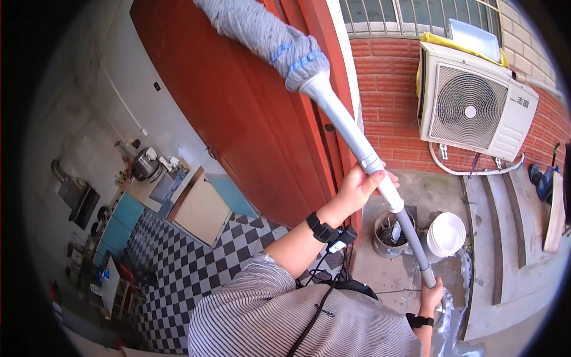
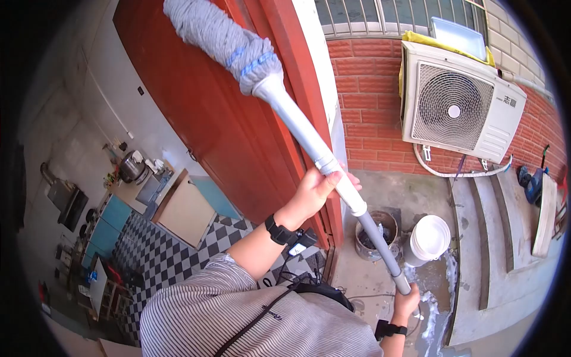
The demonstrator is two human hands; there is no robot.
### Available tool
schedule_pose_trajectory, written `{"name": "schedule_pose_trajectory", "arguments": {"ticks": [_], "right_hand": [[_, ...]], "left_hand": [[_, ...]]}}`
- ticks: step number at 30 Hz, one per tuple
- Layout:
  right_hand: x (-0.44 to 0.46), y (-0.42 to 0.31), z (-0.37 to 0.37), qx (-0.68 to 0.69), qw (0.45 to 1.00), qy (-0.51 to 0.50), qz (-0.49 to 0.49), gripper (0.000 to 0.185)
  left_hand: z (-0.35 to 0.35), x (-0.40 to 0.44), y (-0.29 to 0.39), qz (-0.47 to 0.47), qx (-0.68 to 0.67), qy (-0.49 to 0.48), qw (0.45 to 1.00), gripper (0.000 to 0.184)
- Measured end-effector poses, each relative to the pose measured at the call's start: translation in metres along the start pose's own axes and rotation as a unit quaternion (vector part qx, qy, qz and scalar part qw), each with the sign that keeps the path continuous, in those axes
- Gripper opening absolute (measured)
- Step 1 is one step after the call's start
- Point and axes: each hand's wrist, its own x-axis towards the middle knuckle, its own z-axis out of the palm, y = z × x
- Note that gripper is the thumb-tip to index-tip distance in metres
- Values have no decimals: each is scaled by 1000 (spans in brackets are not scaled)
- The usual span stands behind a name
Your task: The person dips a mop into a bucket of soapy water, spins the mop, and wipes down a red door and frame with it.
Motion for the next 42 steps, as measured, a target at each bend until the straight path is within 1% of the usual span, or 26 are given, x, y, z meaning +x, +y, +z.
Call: {"name": "schedule_pose_trajectory", "arguments": {"ticks": [1,3,5,6,7,9,11,14,16,19,22,23,25,26,29,30,31,33,34,35,36,37,39,40,41,42], "right_hand": [[2,15,-3,-9,999,32,-29,26],[3,27,-25,-38,998,41,-9,19],[8,55,-43,-80,994,73,-30,19],[11,62,-58,-102,991,74,-38,21],[12,67,-71,-135,984,99,-65,17],[20,71,-100,-166,982,80,-39,14],[25,57,-125,-242,960,117,-75,11],[29,6,-156,-283,939,151,-127,13],[27,-15,-165,-306,919,177,-172,21],[14,-27,-160,-303,917,191,-175,21],[-1,-21,-141,-293,920,205,-160,22],[-4,-17,-132,-290,921,201,-163,22],[-10,-9,-113,-265,946,157,-101,18],[-14,-5,-101,-249,952,151,-89,16],[-27,-8,-72,-173,969,156,-78,26],[-33,-24,-76,-134,980,112,-97,31],[-35,-22,-73,-107,980,89,-144,37],[-34,-24,-79,-33,983,-49,-174,36],[-30,-24,-82,-57,981,-93,-158,31],[-28,-23,-85,-58,983,-89,-150,31],[-26,-21,-88,-66,985,-106,-122,28],[-23,-20,-92,-74,985,-121,-94,25],[-17,-17,-94,-78,988,-95,-88,21],[-15,-14,-91,-85,990,-10,-110,18],[-11,-12,-89,-91,984,74,-133,16],[-7,-14,-87,-101,976,118,-150,14]], "left_hand": [[0,-3,-2,0,-1,1,1000,31],[5,-18,-11,-68,-35,6,997,23],[-3,-32,-32,-90,-27,-9,996,25],[-3,-40,-40,-126,-44,-26,991,27],[-4,-47,-47,-160,-61,-42,984,28],[-10,-64,-65,-222,-142,-39,964,31],[-19,-82,-81,-245,-204,-15,948,36],[-39,-102,-103,-254,-264,15,930,43],[-51,-110,-107,-257,-276,25,926,45],[-62,-118,-98,-248,-279,45,927,47],[-68,-112,-78,-214,-238,21,947,46],[-70,-107,-67,-218,-229,18,949,44],[-72,-94,-46,-189,-165,-7,968,43],[-72,-86,-32,-181,-148,-17,972,42],[-69,-65,-5,-124,-98,-58,986,32],[-70,-60,-2,-126,-95,-60,986,32],[-71,-55,1,-114,-94,-78,986,32],[-69,-47,5,-106,-94,-107,984,33],[-67,-44,9,-120,-84,-149,978,37],[-65,-42,11,-135,-76,-189,970,41],[-64,-40,8,-128,-95,-205,966,35],[-61,-38,8,-129,-99,-211,964,35],[-58,-33,10,-150,-108,-219,958,33],[-59,-31,10,-151,-109,-222,957,33],[-60,-28,9,-152,-99,-214,960,41],[-64,-25,9,-152,-88,-204,963,48]]}}
